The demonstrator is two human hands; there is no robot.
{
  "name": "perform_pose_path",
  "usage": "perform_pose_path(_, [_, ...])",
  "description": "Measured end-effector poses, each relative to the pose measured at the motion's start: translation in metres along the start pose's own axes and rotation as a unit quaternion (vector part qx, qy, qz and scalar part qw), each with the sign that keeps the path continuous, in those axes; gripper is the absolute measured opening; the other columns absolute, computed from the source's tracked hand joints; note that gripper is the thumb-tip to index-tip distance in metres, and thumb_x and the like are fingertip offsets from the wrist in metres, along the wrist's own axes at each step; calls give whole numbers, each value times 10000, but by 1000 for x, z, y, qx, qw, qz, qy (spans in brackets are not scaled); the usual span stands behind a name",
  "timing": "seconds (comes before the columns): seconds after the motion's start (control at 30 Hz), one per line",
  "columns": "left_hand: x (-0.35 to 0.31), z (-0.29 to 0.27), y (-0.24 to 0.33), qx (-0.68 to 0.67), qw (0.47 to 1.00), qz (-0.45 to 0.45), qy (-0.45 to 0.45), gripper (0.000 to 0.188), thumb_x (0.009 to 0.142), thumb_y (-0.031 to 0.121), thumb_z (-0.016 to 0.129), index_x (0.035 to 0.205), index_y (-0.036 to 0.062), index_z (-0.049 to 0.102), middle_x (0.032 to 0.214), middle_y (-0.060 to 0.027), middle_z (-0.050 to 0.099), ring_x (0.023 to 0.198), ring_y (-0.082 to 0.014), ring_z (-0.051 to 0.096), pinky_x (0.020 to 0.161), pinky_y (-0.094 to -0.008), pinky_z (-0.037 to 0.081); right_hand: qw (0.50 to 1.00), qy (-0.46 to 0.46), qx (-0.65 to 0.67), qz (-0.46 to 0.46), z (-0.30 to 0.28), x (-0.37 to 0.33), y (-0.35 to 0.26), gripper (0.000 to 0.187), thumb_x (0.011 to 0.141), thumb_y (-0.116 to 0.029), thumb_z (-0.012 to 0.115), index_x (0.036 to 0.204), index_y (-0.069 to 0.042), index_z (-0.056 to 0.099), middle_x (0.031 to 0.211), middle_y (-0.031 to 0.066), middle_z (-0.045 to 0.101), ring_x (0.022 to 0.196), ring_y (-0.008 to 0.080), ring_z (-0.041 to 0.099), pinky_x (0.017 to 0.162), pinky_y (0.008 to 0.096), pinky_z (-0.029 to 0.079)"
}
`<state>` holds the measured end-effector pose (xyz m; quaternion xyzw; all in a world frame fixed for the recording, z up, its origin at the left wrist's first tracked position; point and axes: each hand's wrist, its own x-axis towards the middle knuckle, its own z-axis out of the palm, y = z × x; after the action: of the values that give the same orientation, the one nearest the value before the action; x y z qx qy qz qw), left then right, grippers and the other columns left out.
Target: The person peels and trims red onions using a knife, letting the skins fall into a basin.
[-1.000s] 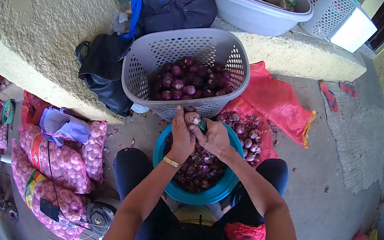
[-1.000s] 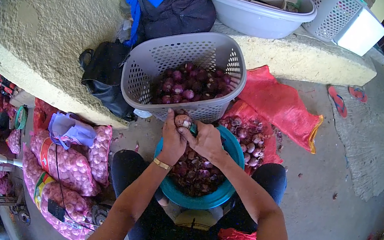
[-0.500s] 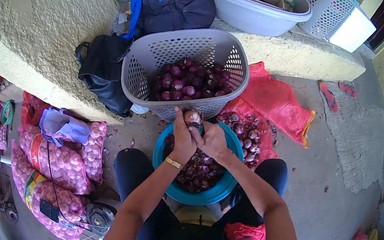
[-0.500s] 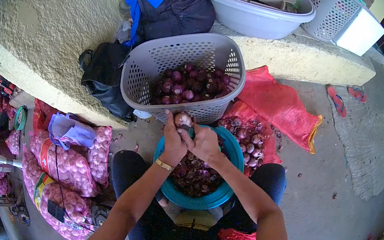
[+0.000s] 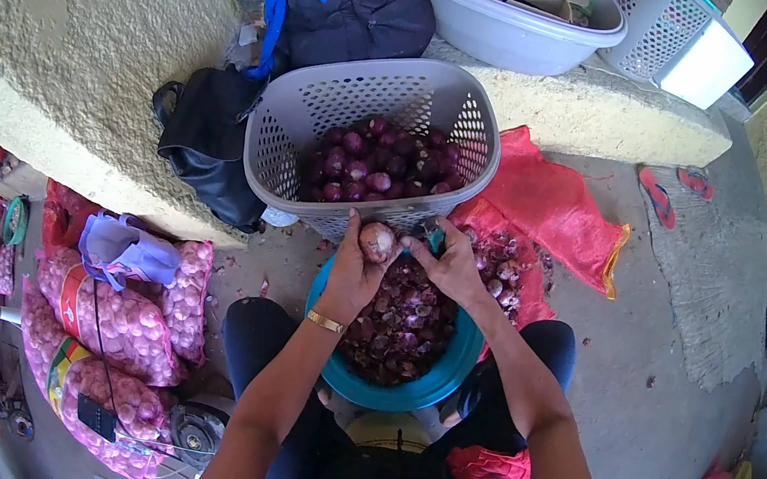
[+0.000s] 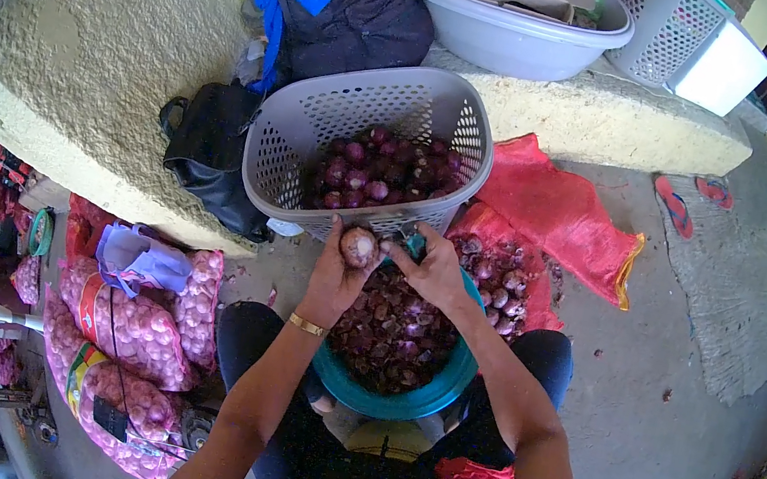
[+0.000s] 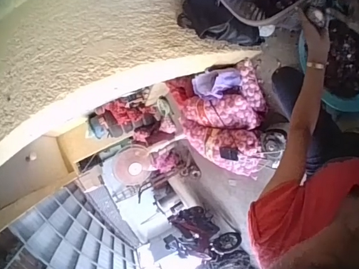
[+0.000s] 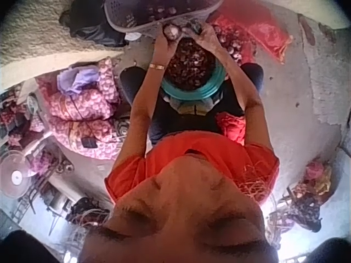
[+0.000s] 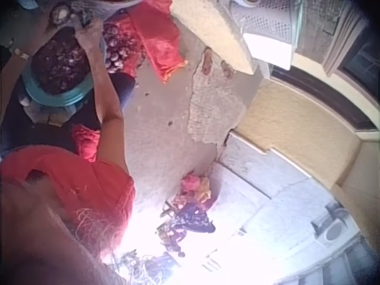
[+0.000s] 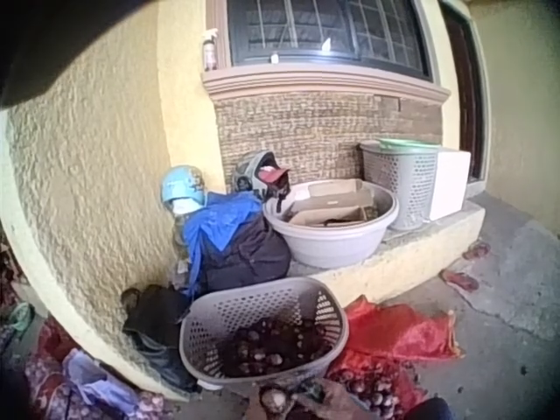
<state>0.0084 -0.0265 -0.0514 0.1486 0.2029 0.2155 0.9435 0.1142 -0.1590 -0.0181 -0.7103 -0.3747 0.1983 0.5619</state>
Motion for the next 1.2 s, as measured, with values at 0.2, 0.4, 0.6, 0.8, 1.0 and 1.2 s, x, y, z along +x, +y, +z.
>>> perform_pose_path(0.2, [-26,22,3,110,992,-56,6,436,989,439,442,1198,61,500,1127,-95,598,1036,-202,595,975,-439,490,999,10,29,19,9,-1,-13,386,875,-167,697,1177,32,562,1004,109,673,903,124,583,822,293,478])
perform_pose_path(0.4, [-24,-4,19,181,962,-108,-176,282,969,262,540,1168,64,511,1029,-58,583,941,-154,573,938,-360,479,993,-82,83,-2,11,0,2,349,903,-149,666,1196,15,572,1078,54,653,978,93,559,875,260,454])
perform_pose_path(0.6, [-54,19,43,326,931,-86,-138,516,873,16,623,1328,44,381,1161,-46,507,1090,-152,522,991,-308,409,971,-114,207,34,14,-2,-26,198,884,-115,686,1044,0,667,935,11,682,879,63,578,817,249,473])
perform_pose_path(0.8, [-62,11,47,470,866,-35,-168,789,847,-31,629,1457,83,141,1349,-56,374,1206,-143,435,1002,-310,419,975,-89,202,31,34,-4,-8,139,884,-97,674,963,17,673,831,-18,664,773,33,539,714,230,470])
perform_pose_path(1.0, [-63,9,47,323,937,-70,-118,683,861,-28,621,1426,64,249,1271,-61,459,1179,-162,489,1003,-316,440,991,-61,115,27,40,1,-3,77,897,-35,612,920,28,651,775,-41,616,743,31,498,686,229,444])
perform_pose_path(1.2, [-68,25,57,331,940,-20,-85,490,843,-12,660,1280,16,439,1143,-54,553,1085,-128,546,961,-292,460,983,-43,179,5,30,-2,-19,84,885,-59,645,899,23,645,761,-36,606,696,35,487,637,250,436])
